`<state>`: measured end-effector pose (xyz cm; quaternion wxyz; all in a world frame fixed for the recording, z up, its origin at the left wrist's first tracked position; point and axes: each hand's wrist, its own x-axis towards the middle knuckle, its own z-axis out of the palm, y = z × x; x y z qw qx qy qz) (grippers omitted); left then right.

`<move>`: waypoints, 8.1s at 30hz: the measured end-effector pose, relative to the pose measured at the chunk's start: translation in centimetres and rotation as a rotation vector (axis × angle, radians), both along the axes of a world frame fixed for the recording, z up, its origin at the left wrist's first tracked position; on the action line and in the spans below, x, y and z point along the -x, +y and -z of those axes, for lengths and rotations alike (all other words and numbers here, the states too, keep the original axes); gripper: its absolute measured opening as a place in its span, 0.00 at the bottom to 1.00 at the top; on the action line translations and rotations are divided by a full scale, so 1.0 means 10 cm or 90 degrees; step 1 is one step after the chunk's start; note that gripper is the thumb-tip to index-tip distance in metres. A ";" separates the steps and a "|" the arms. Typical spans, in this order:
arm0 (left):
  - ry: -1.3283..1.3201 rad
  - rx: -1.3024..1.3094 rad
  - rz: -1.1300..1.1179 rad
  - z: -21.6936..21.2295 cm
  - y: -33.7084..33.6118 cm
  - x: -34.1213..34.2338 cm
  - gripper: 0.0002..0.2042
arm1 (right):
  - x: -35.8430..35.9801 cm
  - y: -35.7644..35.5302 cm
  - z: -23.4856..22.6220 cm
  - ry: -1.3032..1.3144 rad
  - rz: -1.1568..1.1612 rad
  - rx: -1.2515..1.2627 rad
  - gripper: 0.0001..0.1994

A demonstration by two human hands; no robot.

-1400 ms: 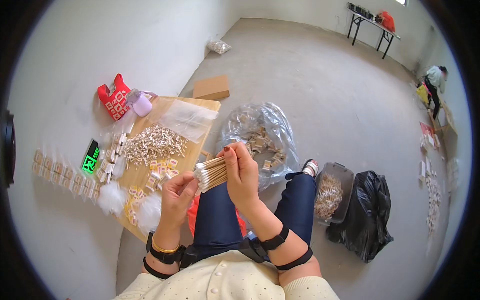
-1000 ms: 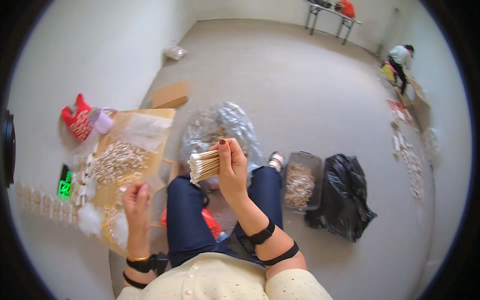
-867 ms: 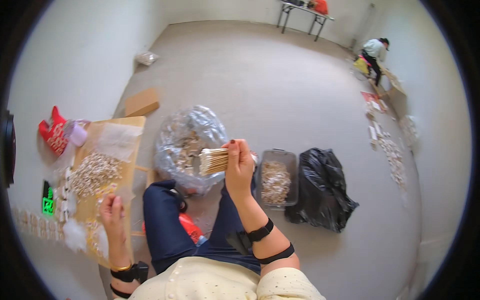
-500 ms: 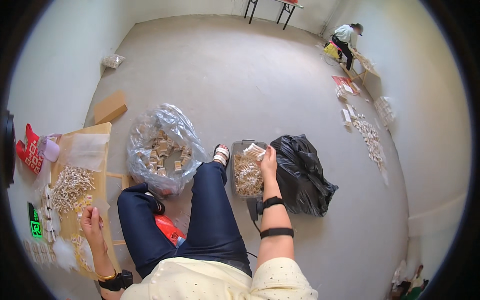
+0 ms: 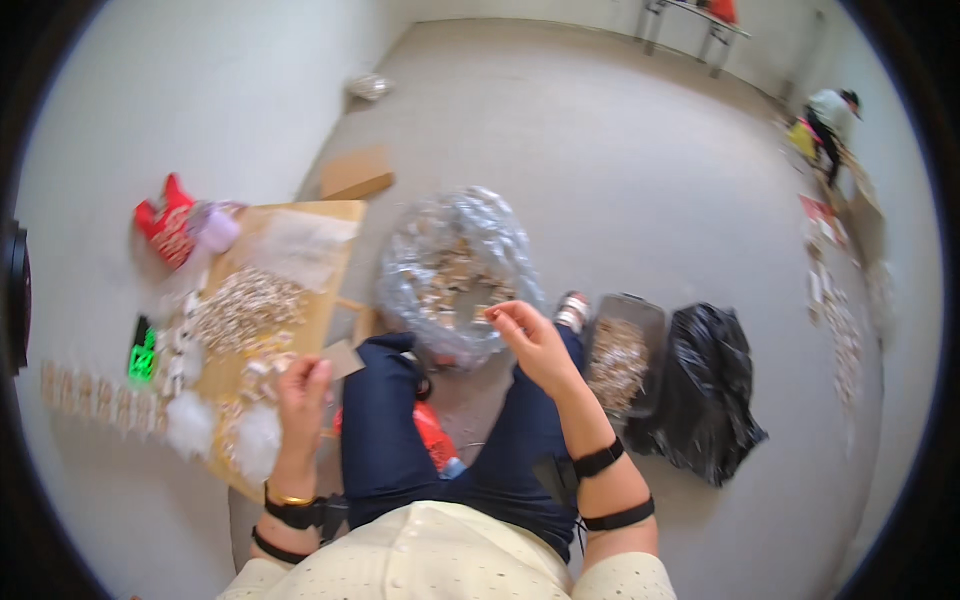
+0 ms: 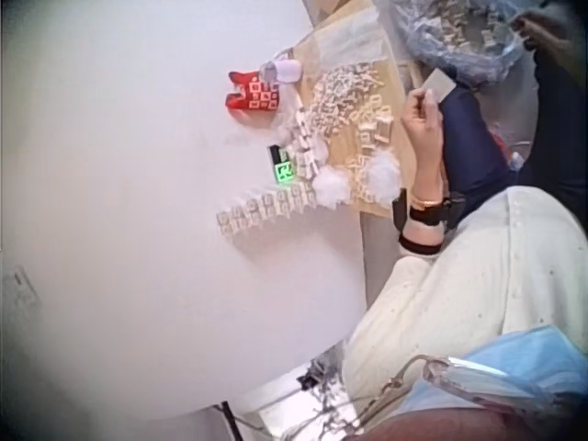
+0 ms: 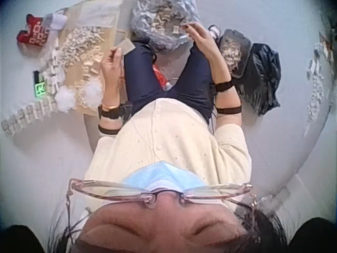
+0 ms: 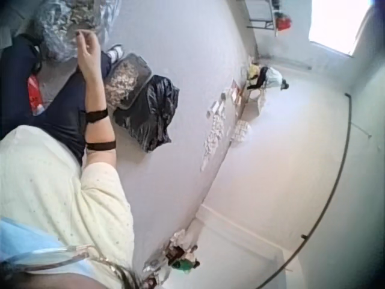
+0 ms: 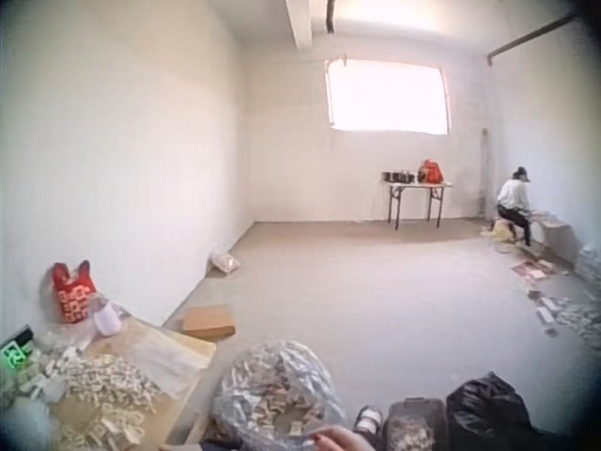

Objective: The person sits on the floor and packs cotton swabs into small plastic bags. They pick up a bundle of swabs, place them into a bag, and then apply a label to the outside of the package. The finished items are placed into a large plastic bag on the floor.

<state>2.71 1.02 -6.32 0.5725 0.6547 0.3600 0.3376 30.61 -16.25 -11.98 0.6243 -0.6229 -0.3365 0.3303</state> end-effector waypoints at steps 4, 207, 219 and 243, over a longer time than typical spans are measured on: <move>0.012 0.015 -0.022 -0.03 -0.02 0.12 0.06 | 0.89 0.67 -0.46 0.108 -0.275 -0.038 0.15; -0.115 -0.039 -0.120 -0.37 0.22 0.64 0.20 | 2.12 1.52 -0.63 0.264 -0.045 -0.209 0.17; -0.093 -0.279 -0.239 -0.32 0.23 0.50 0.17 | 2.27 1.55 -0.71 0.169 -0.013 -0.183 0.15; -0.165 0.038 -0.120 -0.31 0.22 0.85 0.11 | 2.16 1.77 -0.40 0.145 0.006 -0.210 0.17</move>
